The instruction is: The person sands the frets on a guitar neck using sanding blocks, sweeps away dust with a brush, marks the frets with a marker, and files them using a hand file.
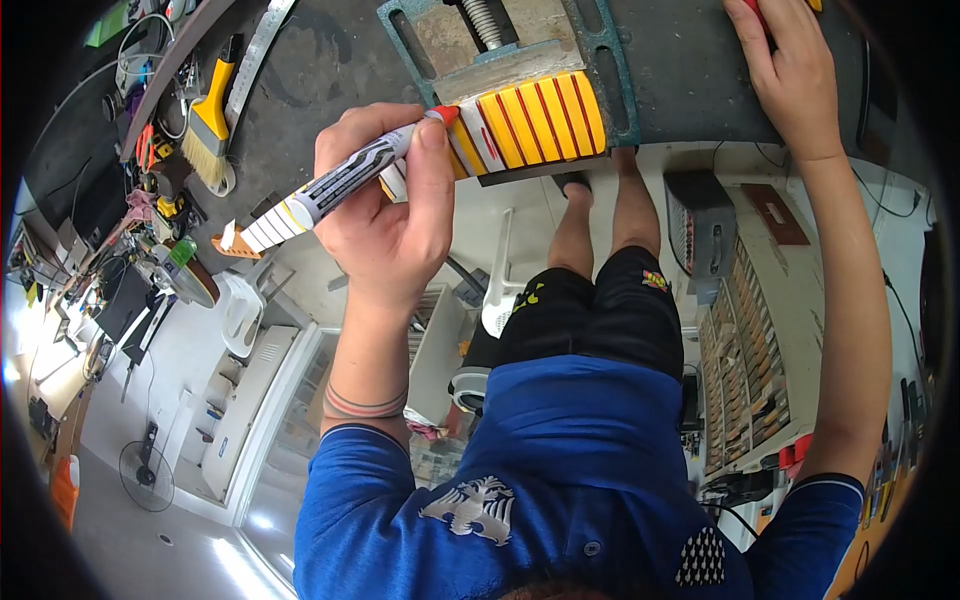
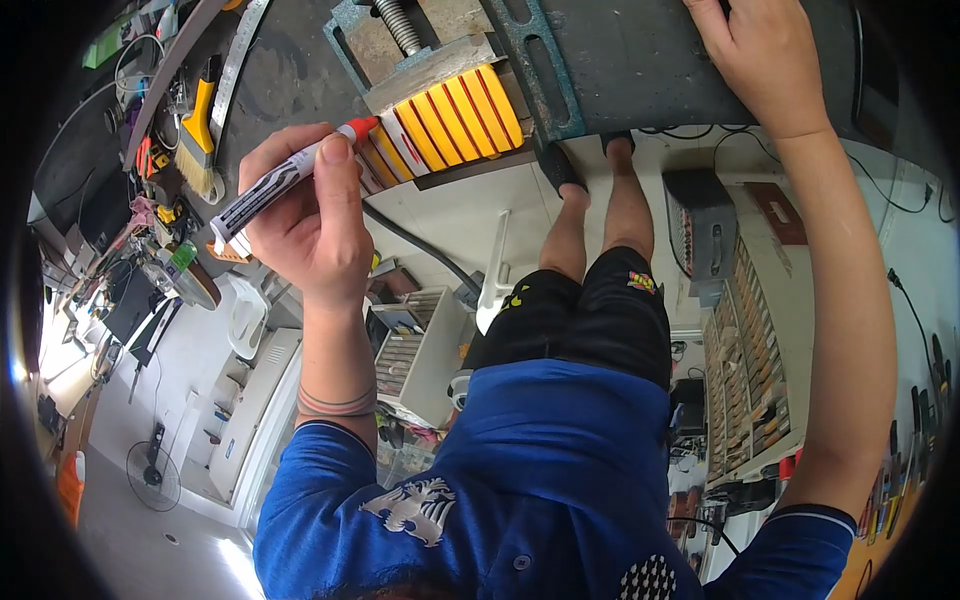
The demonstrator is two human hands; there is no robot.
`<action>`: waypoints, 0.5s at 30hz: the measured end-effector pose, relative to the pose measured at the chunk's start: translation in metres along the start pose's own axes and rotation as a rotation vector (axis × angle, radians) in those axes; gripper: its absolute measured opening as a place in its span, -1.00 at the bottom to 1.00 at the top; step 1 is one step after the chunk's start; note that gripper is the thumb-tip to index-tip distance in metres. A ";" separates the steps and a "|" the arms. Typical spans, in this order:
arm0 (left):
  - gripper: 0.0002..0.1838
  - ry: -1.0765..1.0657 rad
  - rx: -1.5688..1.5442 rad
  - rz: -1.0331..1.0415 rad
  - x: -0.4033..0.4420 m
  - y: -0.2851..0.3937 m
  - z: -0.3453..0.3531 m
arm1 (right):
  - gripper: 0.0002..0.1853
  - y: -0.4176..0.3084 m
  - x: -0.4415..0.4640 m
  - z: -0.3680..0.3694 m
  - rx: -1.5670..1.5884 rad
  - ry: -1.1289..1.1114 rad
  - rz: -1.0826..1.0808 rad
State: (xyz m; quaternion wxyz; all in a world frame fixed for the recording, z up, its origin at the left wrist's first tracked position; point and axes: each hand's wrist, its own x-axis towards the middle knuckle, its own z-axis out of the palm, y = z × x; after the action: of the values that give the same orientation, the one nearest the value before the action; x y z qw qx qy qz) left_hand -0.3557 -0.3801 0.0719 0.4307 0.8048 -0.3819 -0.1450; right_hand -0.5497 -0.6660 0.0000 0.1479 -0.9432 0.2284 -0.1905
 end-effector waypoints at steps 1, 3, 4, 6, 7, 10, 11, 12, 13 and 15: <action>-0.85 0.008 -0.004 0.022 0.001 0.001 0.002 | -0.80 -0.001 0.000 0.000 0.005 0.002 -0.002; -0.83 0.004 0.008 0.083 0.001 0.001 0.004 | -0.80 -0.003 0.001 -0.002 0.001 -0.008 0.004; -0.82 -0.007 0.025 0.124 0.001 0.000 0.003 | -0.80 -0.005 0.001 -0.004 -0.006 -0.019 0.011; -0.79 -0.041 0.067 0.189 -0.002 0.000 0.002 | -0.80 -0.006 0.001 -0.004 -0.009 -0.025 0.021; -0.78 -0.063 0.091 0.212 -0.005 0.001 -0.001 | -0.81 -0.004 0.001 -0.003 -0.005 -0.020 0.025; -0.72 -0.143 0.066 0.275 -0.016 0.001 -0.003 | -0.81 -0.002 -0.001 -0.001 0.003 -0.004 0.012; -0.72 -0.184 0.060 0.281 -0.020 0.003 -0.005 | -0.81 -0.002 -0.001 -0.001 0.005 0.002 0.003; -0.71 -0.225 0.054 0.286 -0.024 0.004 -0.006 | -0.81 -0.001 -0.001 -0.001 0.001 -0.001 0.002; -0.72 -0.238 0.038 0.277 -0.025 0.005 -0.008 | -0.81 0.000 -0.001 -0.001 -0.003 -0.004 0.001; -0.74 -0.157 -0.039 0.206 -0.023 0.002 -0.008 | -0.80 -0.001 -0.001 -0.001 -0.002 -0.008 0.005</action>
State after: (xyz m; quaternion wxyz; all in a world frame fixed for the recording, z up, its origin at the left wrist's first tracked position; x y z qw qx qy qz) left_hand -0.3677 -0.3593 0.0759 0.4278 0.7390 -0.4920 -0.1700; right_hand -0.5504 -0.6653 0.0012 0.1483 -0.9435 0.2303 -0.1863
